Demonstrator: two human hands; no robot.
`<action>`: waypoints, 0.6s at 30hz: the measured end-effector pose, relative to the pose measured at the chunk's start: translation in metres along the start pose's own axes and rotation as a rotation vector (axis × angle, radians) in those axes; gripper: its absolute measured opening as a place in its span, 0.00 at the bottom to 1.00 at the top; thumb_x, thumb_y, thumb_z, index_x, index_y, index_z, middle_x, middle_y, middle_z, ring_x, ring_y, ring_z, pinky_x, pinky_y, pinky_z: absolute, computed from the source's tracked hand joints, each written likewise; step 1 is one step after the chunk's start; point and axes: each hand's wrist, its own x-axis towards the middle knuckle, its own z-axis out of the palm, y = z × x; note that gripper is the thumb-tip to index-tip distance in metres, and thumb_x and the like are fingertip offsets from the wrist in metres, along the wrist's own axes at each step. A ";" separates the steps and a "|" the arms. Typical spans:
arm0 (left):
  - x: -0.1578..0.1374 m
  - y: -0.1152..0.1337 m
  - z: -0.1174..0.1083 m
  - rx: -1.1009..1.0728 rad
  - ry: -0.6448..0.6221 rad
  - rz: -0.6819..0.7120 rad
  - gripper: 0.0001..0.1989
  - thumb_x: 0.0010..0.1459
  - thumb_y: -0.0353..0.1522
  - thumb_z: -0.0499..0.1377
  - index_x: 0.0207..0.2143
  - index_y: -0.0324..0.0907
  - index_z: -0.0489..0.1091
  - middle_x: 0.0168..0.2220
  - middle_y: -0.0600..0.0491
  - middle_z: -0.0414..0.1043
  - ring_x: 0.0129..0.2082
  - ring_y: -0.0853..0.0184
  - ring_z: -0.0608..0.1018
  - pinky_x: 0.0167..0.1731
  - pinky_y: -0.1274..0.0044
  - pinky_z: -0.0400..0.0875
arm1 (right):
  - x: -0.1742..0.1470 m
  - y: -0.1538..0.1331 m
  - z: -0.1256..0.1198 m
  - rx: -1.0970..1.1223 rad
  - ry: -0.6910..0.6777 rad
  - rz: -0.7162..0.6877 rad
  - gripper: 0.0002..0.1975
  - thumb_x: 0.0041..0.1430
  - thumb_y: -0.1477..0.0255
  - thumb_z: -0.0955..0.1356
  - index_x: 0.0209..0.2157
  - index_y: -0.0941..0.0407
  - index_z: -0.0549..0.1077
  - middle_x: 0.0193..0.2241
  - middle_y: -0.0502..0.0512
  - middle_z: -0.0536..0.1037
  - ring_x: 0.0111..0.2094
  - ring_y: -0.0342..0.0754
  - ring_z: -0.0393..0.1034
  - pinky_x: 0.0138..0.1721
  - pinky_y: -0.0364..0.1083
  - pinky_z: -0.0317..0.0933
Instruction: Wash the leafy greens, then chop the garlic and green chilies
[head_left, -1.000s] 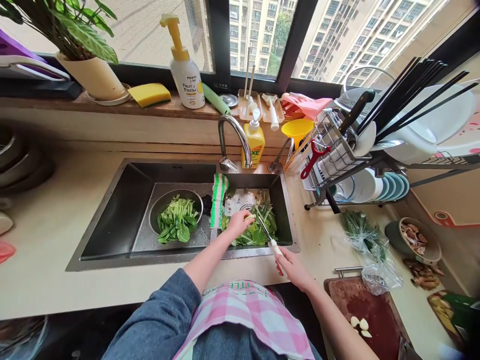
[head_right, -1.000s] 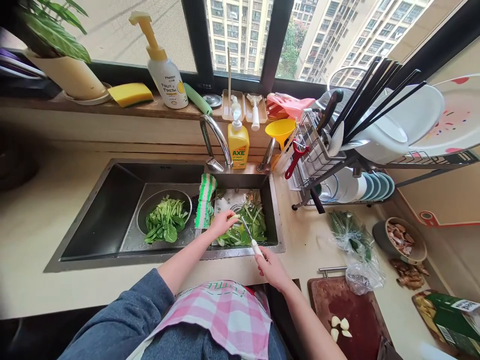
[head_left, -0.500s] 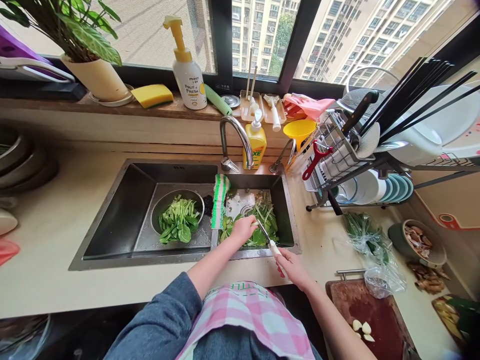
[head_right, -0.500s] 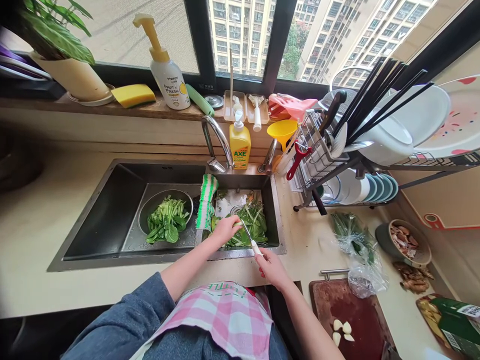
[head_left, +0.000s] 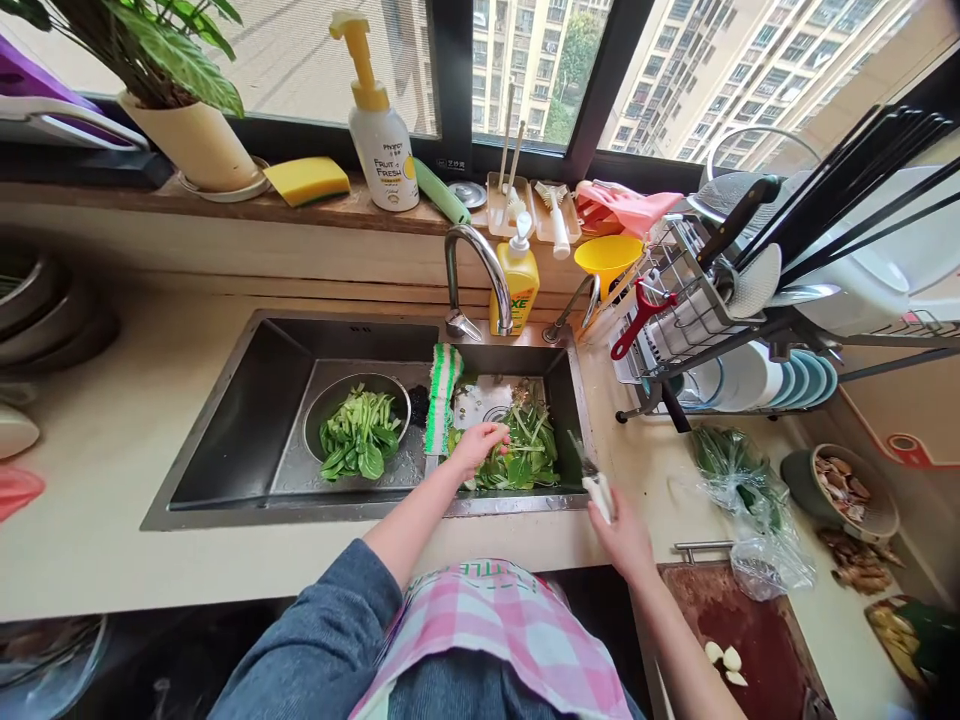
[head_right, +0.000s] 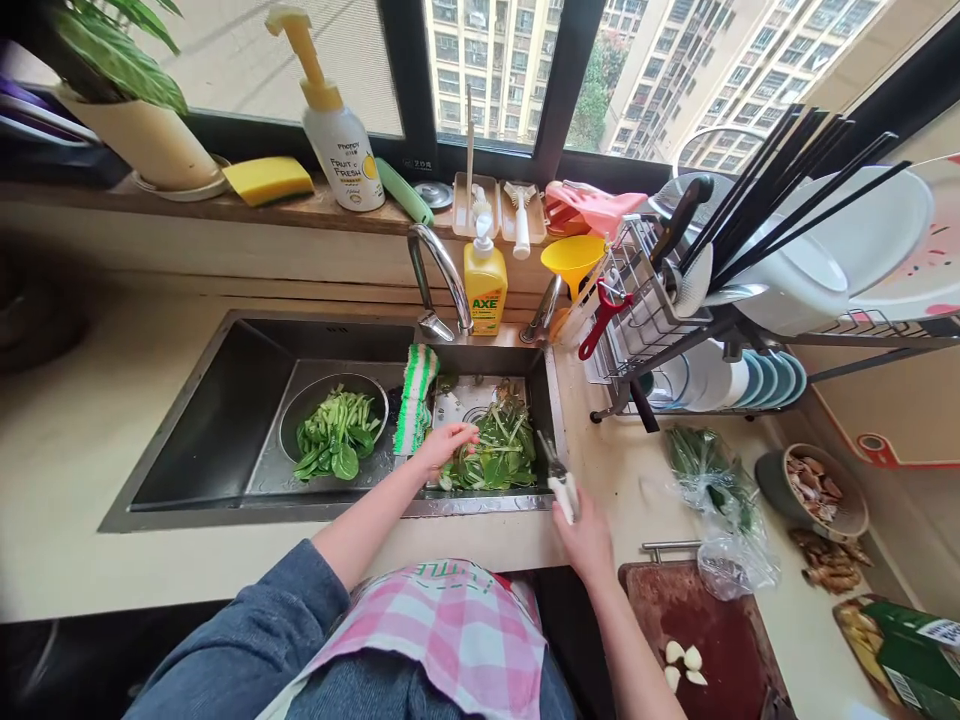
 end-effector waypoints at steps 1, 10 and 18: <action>0.000 0.002 -0.003 -0.113 -0.022 -0.046 0.14 0.48 0.37 0.62 0.34 0.37 0.69 0.28 0.53 0.71 0.22 0.75 0.72 0.26 0.80 0.67 | 0.003 0.013 -0.004 -0.104 0.049 0.050 0.31 0.51 0.56 0.61 0.52 0.60 0.63 0.43 0.66 0.70 0.45 0.58 0.65 0.45 0.52 0.58; 0.009 -0.014 -0.005 -0.345 -0.084 -0.151 0.14 0.46 0.33 0.65 0.36 0.38 0.68 0.27 0.54 0.70 0.23 0.76 0.72 0.25 0.82 0.68 | 0.014 -0.019 0.002 -0.128 0.215 -0.141 0.33 0.45 0.57 0.68 0.49 0.61 0.64 0.48 0.70 0.66 0.52 0.61 0.57 0.49 0.58 0.53; 0.027 -0.026 0.009 -0.183 -0.133 -0.201 0.19 0.42 0.42 0.65 0.32 0.37 0.69 0.24 0.55 0.70 0.19 0.77 0.69 0.19 0.84 0.61 | 0.078 -0.119 0.074 0.536 -0.181 -0.264 0.20 0.44 0.62 0.69 0.39 0.55 0.68 0.25 0.47 0.69 0.22 0.40 0.61 0.25 0.40 0.59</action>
